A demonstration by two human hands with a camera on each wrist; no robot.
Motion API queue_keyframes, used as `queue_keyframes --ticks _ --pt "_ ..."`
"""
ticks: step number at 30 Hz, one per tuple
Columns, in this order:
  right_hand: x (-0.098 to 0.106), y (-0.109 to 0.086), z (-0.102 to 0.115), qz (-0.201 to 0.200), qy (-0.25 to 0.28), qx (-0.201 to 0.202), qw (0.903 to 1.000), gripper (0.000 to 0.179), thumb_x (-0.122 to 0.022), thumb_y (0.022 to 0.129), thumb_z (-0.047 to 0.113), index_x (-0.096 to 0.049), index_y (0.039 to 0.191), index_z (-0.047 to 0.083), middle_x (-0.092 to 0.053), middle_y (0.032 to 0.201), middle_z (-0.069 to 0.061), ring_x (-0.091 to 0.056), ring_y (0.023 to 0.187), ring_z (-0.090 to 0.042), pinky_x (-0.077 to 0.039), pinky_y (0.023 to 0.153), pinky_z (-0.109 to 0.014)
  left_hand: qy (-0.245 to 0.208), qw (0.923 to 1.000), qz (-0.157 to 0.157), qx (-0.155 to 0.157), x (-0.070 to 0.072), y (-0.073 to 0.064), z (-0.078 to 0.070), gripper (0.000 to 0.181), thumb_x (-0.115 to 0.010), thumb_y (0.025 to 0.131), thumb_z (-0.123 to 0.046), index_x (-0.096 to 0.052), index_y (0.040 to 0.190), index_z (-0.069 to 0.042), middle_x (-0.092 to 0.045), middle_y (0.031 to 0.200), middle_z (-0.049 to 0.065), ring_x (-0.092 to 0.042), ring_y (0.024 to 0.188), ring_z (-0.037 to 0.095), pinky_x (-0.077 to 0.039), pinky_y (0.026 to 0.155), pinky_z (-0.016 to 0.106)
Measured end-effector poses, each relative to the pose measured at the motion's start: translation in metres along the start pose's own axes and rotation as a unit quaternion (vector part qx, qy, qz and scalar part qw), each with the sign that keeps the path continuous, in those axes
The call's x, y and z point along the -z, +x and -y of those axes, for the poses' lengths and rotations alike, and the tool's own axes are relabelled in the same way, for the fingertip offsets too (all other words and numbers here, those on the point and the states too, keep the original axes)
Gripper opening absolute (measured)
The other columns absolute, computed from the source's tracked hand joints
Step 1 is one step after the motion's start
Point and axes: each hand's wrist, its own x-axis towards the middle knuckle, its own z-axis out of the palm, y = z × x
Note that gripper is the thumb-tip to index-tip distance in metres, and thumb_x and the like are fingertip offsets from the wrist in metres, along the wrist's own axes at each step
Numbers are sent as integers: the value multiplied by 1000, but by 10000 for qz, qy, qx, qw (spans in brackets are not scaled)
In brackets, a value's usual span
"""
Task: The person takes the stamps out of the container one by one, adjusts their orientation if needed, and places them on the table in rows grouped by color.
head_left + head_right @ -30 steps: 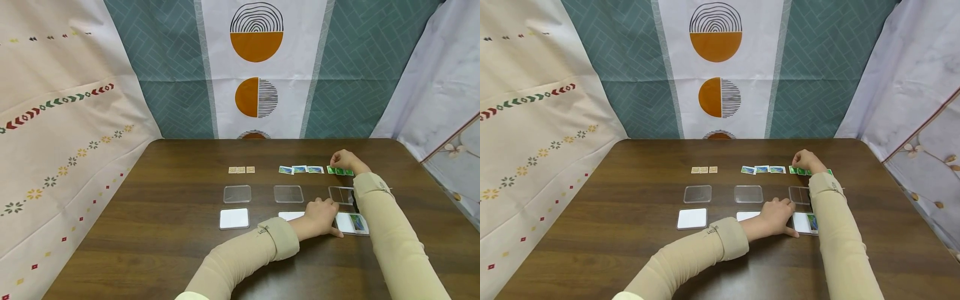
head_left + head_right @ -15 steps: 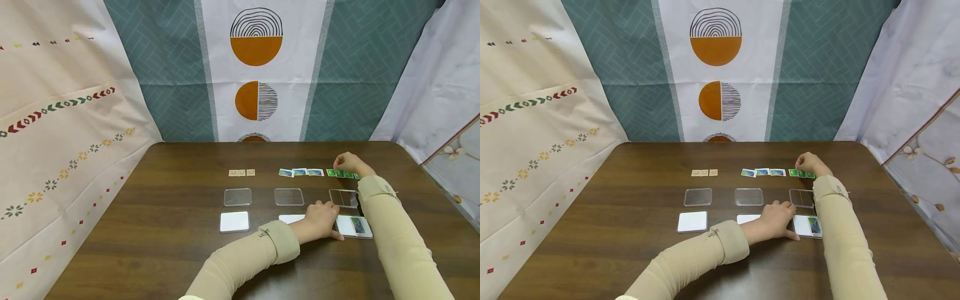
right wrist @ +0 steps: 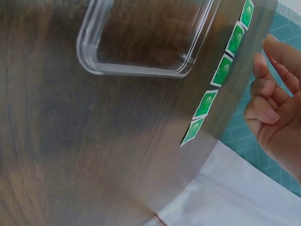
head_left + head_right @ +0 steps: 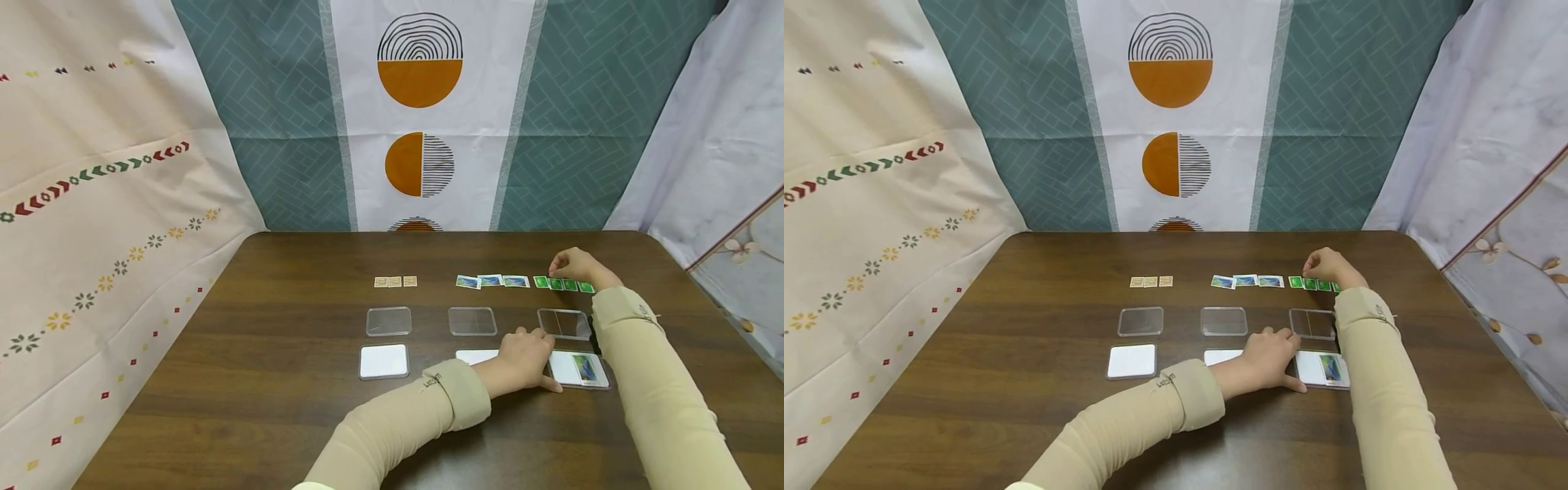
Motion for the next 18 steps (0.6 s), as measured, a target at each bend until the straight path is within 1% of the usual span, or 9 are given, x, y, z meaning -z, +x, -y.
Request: queue_keyframes --ticks 5,12,18 --pt "-1 3 -4 -68 -68 41 9999 15 -65 84 8 -62 84 -7 -65 79 -14 -54 77 -22 -44 72 -38 -6 10000 32 9 1 0 1 68 -65 66 -72 -55 119 -31 -54 124 -18 -54 89 7 -45 62 21" --pt "-3 3 0 -70 -147 151 9998 14 -66 84 8 -62 84 -6 -66 77 -12 -56 76 -19 -44 75 -42 -6 10000 -1 44 0 1 2 65 -66 65 -72 -56 115 -31 -55 120 -18 -54 88 7 -43 61 21" --pt "-2 -3 -1 -5 -238 314 9992 13 -65 84 8 -61 82 -4 -66 76 -10 -53 71 -14 -44 69 -36 -52 10000 15 43 0 1 0 65 -66 65 -72 -55 115 -32 -56 118 -18 -53 87 7 -43 60 21"
